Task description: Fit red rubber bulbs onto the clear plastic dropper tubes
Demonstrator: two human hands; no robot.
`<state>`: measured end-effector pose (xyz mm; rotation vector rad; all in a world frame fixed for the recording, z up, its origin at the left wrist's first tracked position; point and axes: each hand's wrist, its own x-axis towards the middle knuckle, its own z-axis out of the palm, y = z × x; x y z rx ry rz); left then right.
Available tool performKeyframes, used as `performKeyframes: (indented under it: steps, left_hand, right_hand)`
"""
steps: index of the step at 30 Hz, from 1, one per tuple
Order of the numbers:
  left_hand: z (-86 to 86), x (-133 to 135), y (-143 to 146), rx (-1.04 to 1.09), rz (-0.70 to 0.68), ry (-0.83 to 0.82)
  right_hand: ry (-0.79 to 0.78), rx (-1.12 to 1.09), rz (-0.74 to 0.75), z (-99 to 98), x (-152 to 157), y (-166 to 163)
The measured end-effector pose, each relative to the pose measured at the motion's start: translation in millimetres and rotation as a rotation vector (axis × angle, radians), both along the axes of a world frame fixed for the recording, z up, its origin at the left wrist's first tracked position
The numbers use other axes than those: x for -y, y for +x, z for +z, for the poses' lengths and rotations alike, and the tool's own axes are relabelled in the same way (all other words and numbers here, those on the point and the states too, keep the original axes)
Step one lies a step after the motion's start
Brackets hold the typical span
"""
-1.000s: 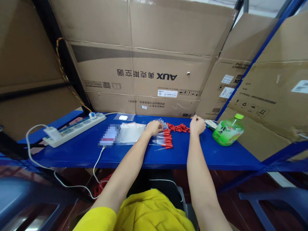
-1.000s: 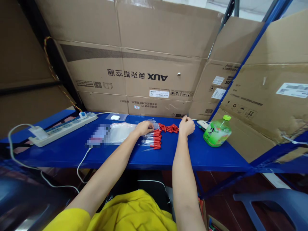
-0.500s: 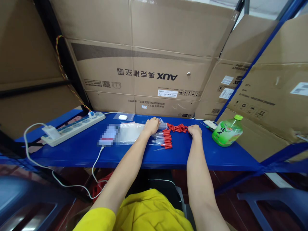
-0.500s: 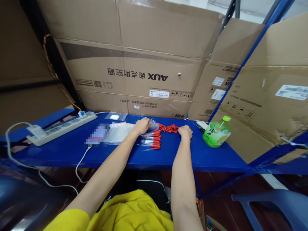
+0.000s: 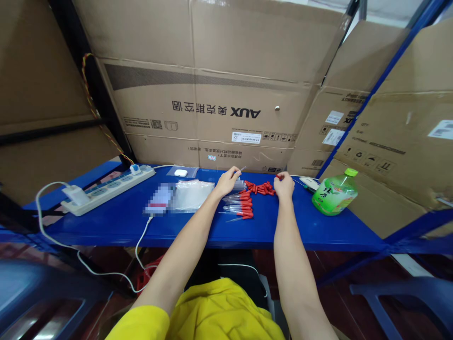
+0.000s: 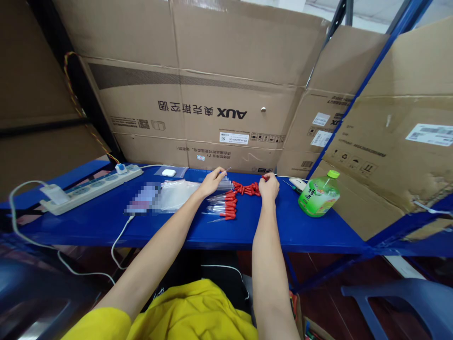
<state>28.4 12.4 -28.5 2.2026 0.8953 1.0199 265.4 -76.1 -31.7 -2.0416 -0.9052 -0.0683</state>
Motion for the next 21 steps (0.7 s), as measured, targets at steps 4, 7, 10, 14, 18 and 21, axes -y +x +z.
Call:
performKeyframes:
  steps: [4,7,10,14,18,21]
  left_hand:
    - [0.0,1.7,0.7,-0.019,0.028,0.093]
    - [-0.2,2.8,0.5,-0.025,0.033,0.140]
    - [1.0,5.5,0.0,-0.002,-0.019,0.153]
    - [5.9,10.4,-1.6,-0.005,-0.096,0.171]
    - [11.5,14.1,-3.1,0.006,-0.108,0.177]
    - [13.4,14.7,-3.0,-0.005,-0.132,0.190]
  right_hand:
    - [0.143,0.144,0.155,11.8,-6.9,-41.8]
    - [0.156,0.195,0.360,12.9,-13.1,-71.0]
    - [0.135,0.209,0.482,9.8,-17.3,-87.9]
    - [0.084,0.242,0.489,6.3,-18.0,-93.1]
    - [0.102,0.220,0.465,5.3,-16.8,-91.2]
    - [0.112,0.204,0.476,4.9,-16.5,-90.0]
